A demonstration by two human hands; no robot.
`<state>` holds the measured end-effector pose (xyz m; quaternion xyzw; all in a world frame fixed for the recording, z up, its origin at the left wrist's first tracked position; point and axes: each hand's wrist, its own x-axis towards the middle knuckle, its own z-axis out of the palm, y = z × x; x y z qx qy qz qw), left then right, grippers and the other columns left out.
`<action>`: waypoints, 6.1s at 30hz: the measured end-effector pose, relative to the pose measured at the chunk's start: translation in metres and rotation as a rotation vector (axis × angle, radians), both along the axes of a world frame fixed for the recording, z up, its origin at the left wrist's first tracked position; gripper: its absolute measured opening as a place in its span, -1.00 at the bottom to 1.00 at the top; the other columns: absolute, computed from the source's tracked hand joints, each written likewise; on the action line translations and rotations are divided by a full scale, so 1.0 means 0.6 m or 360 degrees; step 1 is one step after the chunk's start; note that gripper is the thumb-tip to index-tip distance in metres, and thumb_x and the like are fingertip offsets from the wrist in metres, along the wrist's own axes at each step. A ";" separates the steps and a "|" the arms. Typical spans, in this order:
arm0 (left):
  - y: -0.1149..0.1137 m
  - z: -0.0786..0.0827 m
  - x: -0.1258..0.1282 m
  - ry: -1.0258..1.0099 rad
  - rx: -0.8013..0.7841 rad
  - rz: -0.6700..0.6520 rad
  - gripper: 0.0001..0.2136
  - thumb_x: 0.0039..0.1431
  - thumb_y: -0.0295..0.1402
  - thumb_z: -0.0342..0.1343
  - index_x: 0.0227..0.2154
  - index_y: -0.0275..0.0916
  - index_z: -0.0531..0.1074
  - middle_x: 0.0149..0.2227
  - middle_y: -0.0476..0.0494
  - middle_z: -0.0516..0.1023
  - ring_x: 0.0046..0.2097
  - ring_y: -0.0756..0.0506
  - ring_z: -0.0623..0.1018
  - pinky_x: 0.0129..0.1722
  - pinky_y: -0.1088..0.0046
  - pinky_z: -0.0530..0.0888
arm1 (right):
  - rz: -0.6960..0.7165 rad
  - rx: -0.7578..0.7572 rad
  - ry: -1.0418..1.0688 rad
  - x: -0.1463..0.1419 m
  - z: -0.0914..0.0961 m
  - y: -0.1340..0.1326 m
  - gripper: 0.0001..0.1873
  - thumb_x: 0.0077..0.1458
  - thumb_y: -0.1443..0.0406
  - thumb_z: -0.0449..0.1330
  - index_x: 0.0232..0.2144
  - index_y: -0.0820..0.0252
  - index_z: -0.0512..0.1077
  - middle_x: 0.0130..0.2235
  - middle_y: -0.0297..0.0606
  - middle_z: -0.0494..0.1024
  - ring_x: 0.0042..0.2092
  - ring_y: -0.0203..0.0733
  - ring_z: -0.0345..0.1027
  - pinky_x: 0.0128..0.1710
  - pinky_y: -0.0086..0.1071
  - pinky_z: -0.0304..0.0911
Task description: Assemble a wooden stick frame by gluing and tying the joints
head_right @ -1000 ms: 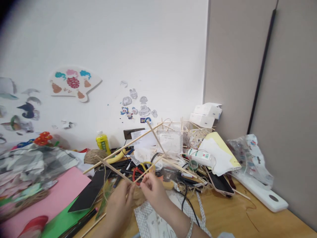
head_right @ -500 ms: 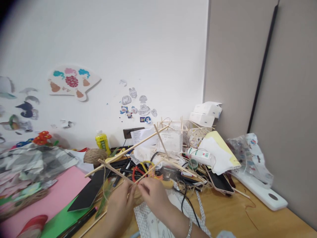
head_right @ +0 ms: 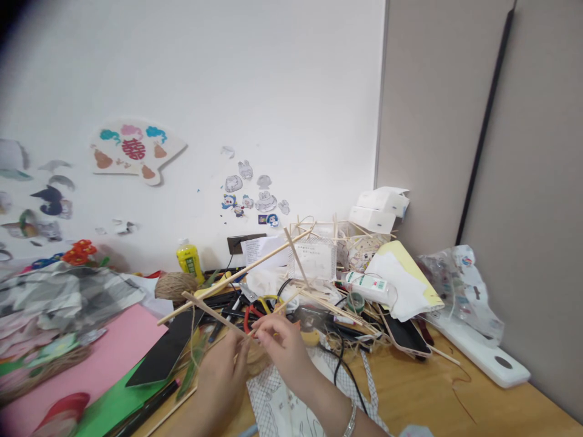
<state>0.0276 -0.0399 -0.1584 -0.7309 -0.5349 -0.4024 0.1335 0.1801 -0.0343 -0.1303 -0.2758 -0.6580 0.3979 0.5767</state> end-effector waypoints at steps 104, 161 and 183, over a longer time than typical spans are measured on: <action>-0.006 0.013 0.008 -0.0340 -0.0634 -0.0348 -0.71 0.26 -0.19 -0.27 -0.41 -0.18 0.28 -0.45 -0.07 0.47 -0.38 -0.10 0.47 -0.39 0.41 0.33 | -0.0124 -0.0682 0.0811 0.002 -0.026 0.041 -0.50 -0.28 -0.08 0.32 -0.60 0.24 0.36 -0.67 -0.43 0.37 -0.67 -0.42 0.17 -0.63 -0.50 0.11; -0.005 0.012 0.014 -0.0425 -0.0299 -0.0293 -0.74 0.25 -0.28 -0.23 -0.43 -0.19 0.31 -0.43 -0.10 0.43 -0.36 -0.09 0.45 -0.36 0.41 0.38 | -0.0150 -0.0707 0.0916 -0.012 -0.032 0.028 -0.57 -0.21 -0.02 0.31 -0.60 0.23 0.35 -0.65 -0.40 0.40 -0.63 -0.40 0.20 -0.62 -0.51 0.14; 0.000 0.011 0.002 0.0105 0.0485 -0.0194 -0.86 0.20 -0.51 -0.05 -0.34 -0.27 0.41 -0.32 -0.18 0.47 -0.23 -0.13 0.40 -0.25 0.30 0.34 | -0.0114 -0.0730 0.0998 -0.012 -0.027 0.025 -0.54 -0.28 -0.04 0.34 -0.59 0.23 0.36 -0.65 -0.42 0.40 -0.62 -0.41 0.20 -0.61 -0.51 0.14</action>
